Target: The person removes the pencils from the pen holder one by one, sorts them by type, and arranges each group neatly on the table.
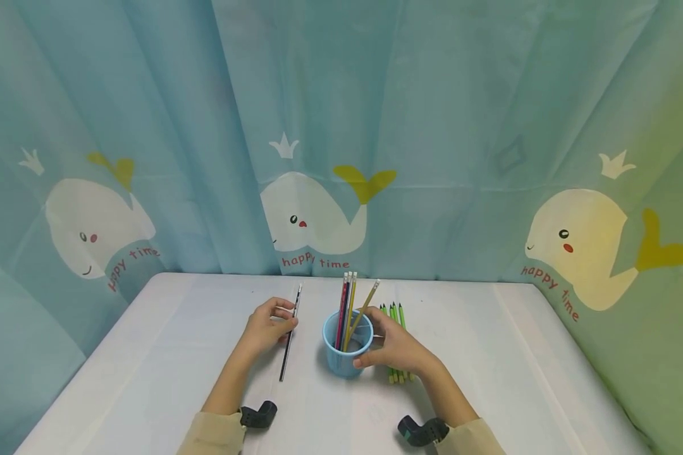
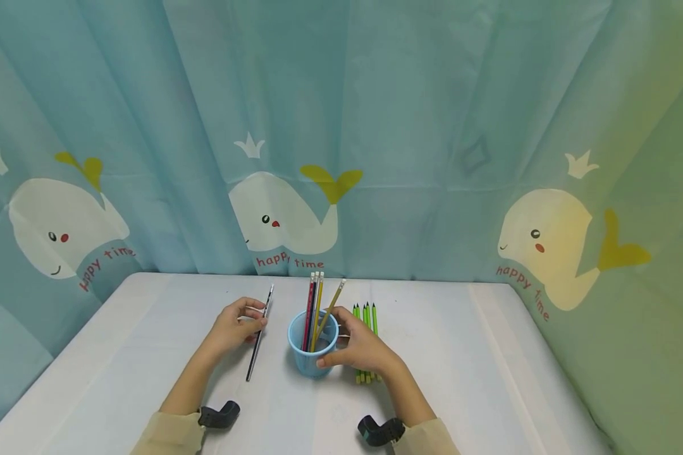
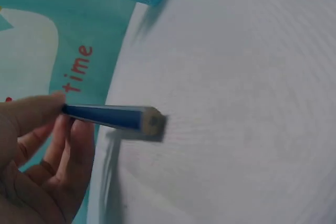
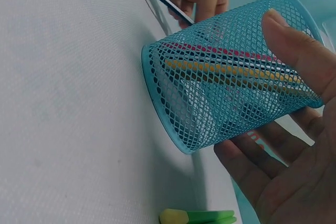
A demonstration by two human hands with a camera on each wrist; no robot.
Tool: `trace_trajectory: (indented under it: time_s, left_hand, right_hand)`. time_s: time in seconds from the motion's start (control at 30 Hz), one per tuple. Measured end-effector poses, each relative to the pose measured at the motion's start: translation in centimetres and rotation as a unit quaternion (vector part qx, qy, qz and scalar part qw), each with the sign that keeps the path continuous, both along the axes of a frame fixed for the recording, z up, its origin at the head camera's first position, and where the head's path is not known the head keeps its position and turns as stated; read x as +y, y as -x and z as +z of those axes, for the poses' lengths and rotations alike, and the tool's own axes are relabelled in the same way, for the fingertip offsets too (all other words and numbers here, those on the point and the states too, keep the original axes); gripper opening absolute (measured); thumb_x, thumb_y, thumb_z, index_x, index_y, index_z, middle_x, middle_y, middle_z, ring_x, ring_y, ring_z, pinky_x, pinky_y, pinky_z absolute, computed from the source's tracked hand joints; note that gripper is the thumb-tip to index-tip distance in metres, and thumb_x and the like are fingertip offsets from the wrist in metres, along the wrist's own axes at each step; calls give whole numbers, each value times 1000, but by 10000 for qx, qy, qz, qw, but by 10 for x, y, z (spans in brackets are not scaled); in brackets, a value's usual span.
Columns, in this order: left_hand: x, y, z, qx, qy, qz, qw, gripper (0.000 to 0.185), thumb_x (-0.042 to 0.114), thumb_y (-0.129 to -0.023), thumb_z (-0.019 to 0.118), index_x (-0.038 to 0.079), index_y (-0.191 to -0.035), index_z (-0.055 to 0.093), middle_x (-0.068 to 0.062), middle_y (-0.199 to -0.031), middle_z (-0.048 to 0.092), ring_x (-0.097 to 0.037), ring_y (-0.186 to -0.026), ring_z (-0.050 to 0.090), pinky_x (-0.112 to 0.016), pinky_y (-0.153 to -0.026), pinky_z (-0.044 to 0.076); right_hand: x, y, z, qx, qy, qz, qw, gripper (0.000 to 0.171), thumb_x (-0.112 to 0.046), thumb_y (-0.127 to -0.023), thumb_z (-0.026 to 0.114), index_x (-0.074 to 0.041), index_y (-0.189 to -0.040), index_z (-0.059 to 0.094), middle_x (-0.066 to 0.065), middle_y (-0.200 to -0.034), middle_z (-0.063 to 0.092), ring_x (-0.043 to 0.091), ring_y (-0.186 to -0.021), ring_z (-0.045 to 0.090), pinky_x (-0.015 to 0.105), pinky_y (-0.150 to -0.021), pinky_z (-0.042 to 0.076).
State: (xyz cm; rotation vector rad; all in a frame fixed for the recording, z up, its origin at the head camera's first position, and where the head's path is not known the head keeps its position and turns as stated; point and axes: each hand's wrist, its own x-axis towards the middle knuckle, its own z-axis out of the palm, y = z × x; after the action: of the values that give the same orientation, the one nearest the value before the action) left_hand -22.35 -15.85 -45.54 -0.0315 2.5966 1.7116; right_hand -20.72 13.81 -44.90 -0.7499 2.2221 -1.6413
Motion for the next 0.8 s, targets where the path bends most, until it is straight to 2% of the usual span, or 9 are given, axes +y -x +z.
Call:
trace_trajectory:
  time_s: [0.27,0.47,0.8]
  left_hand:
    - [2,-4,-7,-292,452,180,9984,27,2,-88,71,4,-113,62,-12,-99,66,-17,-67,62,-26,-53,58]
    - [3,-5,-8,-358,542,214,9977,29,2,-86,73,4,-113,63,-11,-99,67,-17,-69,63,-26,-54,59]
    - [4,-5,-7,-358,803,57,9961,30,1,-84,74,4,-112,64,-9,-97,67,-16,-65,62,-27,-57,57]
  right_hand:
    - [-2,-1,0,-63,-19,21,10000,83,-14,-71,90,-8,-140,44,9,-133,59,31,-128,55,50,-109,46]
    - [-2,-1,1,-70,-26,32,10000,84,-15,-71,90,-8,-140,44,9,-133,59,32,-128,55,51,-109,46]
    - [0,1,-1,14,-54,26,10000,81,-18,-71,91,-10,-138,46,8,-130,61,30,-125,57,50,-108,48]
